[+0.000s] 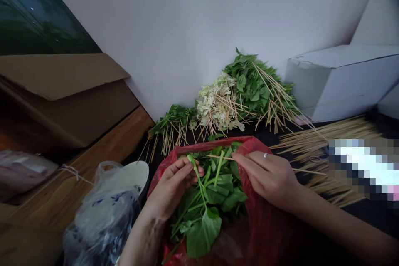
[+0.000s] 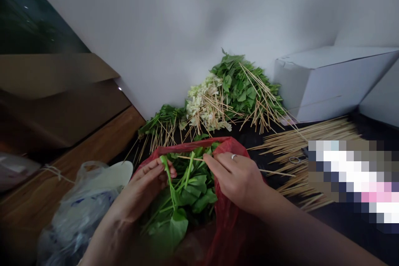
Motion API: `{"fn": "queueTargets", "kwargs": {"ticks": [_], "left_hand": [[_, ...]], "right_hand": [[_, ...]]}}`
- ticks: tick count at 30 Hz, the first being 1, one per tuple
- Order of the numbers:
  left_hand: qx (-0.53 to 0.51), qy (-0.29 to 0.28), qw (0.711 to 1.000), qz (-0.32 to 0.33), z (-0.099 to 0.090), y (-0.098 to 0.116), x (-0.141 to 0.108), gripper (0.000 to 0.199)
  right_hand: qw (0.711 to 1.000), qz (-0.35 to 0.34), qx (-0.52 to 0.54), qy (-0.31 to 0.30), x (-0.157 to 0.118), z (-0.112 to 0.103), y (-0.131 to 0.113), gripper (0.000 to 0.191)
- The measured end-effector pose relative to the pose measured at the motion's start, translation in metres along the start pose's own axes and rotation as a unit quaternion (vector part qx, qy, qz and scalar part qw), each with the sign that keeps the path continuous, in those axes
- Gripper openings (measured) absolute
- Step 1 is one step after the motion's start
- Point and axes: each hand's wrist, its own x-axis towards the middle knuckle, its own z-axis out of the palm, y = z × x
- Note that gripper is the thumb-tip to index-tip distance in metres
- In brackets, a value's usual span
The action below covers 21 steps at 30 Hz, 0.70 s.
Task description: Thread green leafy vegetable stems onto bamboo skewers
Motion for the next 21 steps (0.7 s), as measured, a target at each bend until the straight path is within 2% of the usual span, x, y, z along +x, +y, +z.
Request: {"fn": "queueTargets", "kwargs": {"ticks": [2,5,12,21], "left_hand": [[-0.076,-0.014,0.996,-0.04,0.003,-0.002,0.0,0.028],[-0.127,-0.019,0.99,-0.066,0.007,-0.004,0.0,0.029],[-0.113,-0.024,0.993,-0.036,0.013,-0.006,-0.001,0.037],[-0.109,-0.009,0.994,-0.024,0.014,-0.009,-0.001,0.036]], "right_hand": [[1.0,-0.016,0.006,-0.004,-0.002,0.001,-0.001,0.031],[1.0,-0.027,0.01,-0.013,-0.003,0.003,-0.004,0.03],[0.999,-0.037,-0.002,-0.029,-0.004,0.003,-0.008,0.031],[0.999,-0.039,-0.01,-0.028,-0.005,0.003,-0.007,0.032]]}}
